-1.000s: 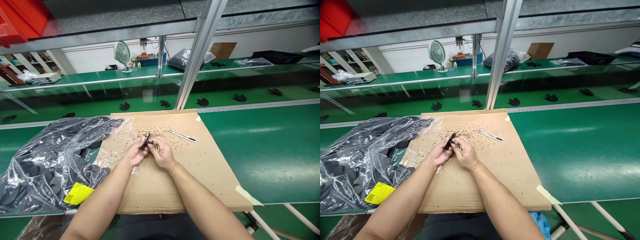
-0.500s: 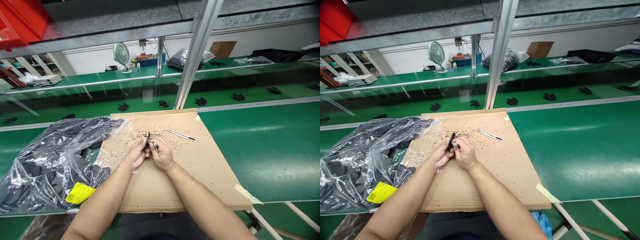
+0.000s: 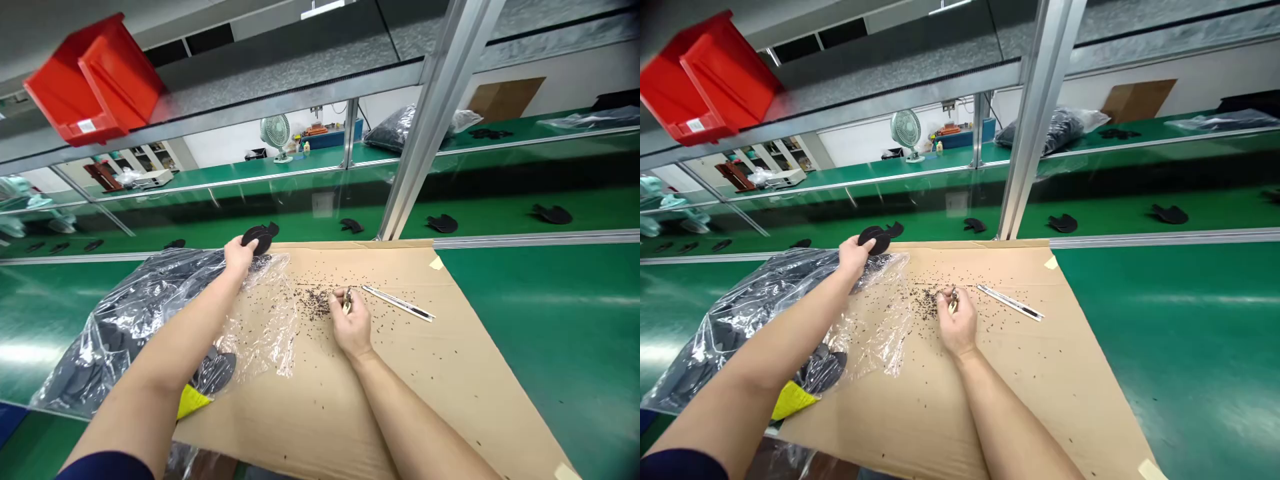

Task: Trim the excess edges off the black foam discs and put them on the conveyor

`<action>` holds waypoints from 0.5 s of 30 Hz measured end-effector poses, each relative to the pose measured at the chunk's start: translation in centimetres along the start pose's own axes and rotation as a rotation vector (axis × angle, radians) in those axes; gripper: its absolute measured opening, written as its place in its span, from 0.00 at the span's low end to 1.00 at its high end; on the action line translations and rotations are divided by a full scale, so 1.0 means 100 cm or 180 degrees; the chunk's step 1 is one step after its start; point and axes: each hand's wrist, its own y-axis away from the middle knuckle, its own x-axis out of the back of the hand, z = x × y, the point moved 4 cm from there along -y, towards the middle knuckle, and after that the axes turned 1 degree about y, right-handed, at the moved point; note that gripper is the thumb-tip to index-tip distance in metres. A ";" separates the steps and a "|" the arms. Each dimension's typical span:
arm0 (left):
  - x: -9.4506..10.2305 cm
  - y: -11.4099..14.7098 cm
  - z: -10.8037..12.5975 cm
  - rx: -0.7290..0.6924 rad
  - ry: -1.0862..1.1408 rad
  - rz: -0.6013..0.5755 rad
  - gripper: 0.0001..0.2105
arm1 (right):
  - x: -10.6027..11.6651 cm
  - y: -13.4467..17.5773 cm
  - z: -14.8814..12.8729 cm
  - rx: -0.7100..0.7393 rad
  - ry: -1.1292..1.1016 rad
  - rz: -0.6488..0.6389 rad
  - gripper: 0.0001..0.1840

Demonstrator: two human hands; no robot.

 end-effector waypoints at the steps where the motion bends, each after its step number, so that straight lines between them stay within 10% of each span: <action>1: 0.006 -0.017 0.001 -0.0154 -0.0582 0.0165 0.13 | -0.001 0.000 -0.002 0.0025 0.0008 -0.0041 0.08; 6: 0.014 -0.077 0.004 -0.0577 -0.2260 0.0293 0.17 | -0.005 0.001 -0.003 -0.0036 -0.0081 -0.0225 0.09; 15: -0.077 -0.082 -0.016 0.0116 -0.3130 -0.0615 0.33 | -0.004 0.005 0.004 0.0035 0.0293 -0.0030 0.06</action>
